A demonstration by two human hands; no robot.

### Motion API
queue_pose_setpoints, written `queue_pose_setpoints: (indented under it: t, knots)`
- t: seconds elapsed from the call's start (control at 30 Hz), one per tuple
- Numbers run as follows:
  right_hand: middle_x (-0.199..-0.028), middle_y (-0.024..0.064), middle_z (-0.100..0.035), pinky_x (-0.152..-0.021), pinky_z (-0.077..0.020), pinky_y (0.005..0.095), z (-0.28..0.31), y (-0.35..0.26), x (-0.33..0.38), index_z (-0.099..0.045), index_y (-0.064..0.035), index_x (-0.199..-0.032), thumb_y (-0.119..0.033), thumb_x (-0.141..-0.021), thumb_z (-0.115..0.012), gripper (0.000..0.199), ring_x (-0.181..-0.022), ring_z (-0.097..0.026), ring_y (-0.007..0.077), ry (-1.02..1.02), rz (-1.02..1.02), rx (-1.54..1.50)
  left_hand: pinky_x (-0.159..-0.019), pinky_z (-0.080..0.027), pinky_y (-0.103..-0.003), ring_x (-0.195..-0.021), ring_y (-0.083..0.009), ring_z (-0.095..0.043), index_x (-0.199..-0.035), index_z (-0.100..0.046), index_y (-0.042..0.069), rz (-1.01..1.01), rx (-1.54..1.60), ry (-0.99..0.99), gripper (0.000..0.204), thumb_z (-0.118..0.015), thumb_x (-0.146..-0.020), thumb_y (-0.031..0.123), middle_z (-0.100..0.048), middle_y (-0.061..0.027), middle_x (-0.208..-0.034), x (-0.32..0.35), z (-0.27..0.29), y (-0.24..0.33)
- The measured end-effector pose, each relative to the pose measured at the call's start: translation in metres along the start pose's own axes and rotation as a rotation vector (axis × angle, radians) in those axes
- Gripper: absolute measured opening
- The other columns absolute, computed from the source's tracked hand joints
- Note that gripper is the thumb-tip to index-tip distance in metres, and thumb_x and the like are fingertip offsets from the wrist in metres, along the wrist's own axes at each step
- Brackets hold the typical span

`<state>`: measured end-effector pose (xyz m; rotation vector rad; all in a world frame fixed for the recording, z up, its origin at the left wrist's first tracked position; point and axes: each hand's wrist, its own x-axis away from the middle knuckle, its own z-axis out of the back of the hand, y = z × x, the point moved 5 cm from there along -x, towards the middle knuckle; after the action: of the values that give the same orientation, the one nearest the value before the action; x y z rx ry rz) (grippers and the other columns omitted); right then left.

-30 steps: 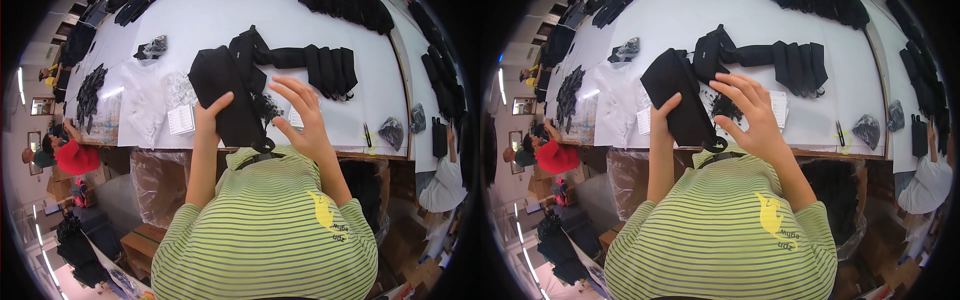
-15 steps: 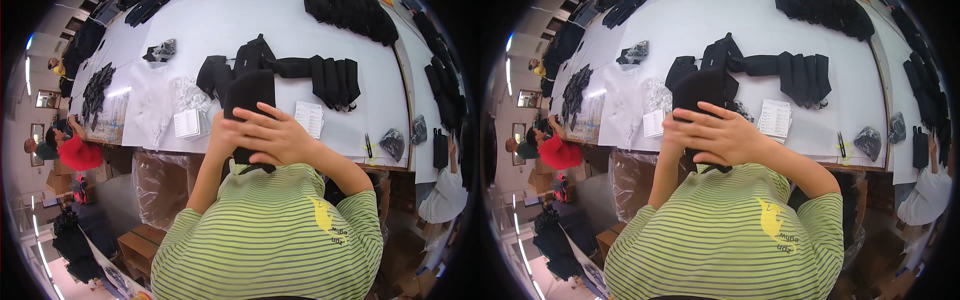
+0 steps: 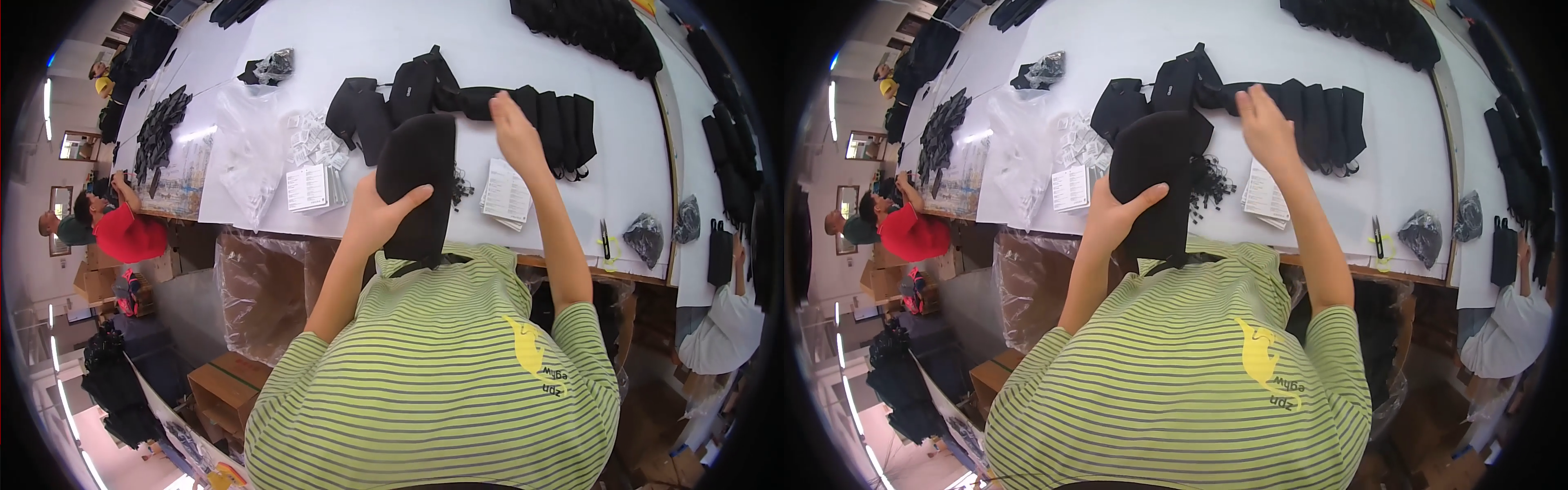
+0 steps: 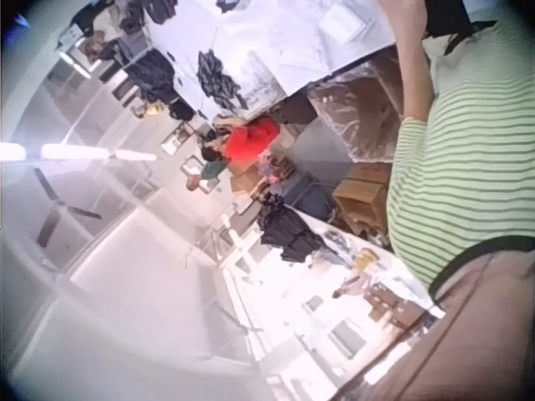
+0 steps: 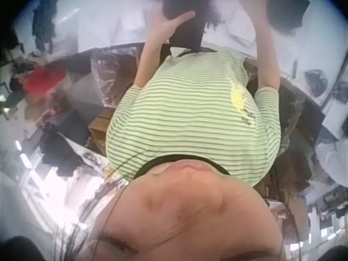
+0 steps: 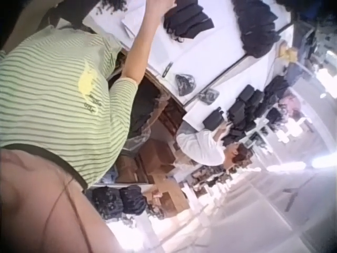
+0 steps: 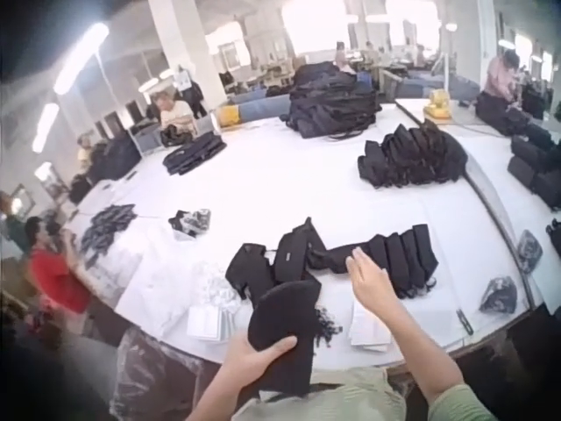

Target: Assembling and organizing small black pouches by adding labels and fasteners.

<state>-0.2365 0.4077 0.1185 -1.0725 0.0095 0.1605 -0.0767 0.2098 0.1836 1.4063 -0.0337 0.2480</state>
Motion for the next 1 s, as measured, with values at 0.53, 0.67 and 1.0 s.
queue_pose_setpoints:
  t: [0.53, 0.67, 1.0]
  knots:
    - [-0.088, 0.0156, -0.066, -0.057, -0.0478, 0.0241, -0.022, -0.024, 0.097, -0.062, -0.0045, -0.111, -0.041, -0.089, -0.057, 0.043, -0.067, -0.061, 0.0152, -0.503, -0.276, -0.640, -0.100, -0.038, -0.035, -0.122, -0.0207, -0.043, -0.138, -0.037, 0.005, -0.594, -0.032, 0.434, 0.072, -0.075, -0.077, 0.010, -0.044, -0.0087, -0.131, -0.012, 0.026, 0.000]
    - [-0.069, 0.0140, -0.066, -0.045, -0.0444, 0.0220, -0.014, -0.031, 0.104, -0.059, -0.0018, -0.107, -0.053, -0.095, -0.035, 0.058, -0.052, -0.060, 0.0150, -0.677, -0.484, -0.800, -0.101, -0.035, -0.031, -0.117, -0.0186, -0.049, -0.127, -0.054, 0.008, -0.429, -0.107, -0.017, 0.053, -0.074, -0.078, 0.012, -0.055, -0.0060, -0.122, -0.019, 0.031, -0.002]
    - [-0.104, 0.0075, -0.061, -0.064, -0.0498, 0.0203, 0.012, -0.037, 0.098, -0.055, -0.0046, -0.121, -0.012, -0.087, -0.064, 0.036, -0.076, -0.063, 0.0097, -0.206, -0.006, -0.565, -0.080, -0.043, -0.020, -0.091, -0.0084, -0.055, -0.112, -0.059, 0.006, -0.245, 0.100, 0.028, 0.024, -0.063, -0.088, 0.010, -0.062, -0.0023, -0.098, -0.016, 0.023, -0.031]
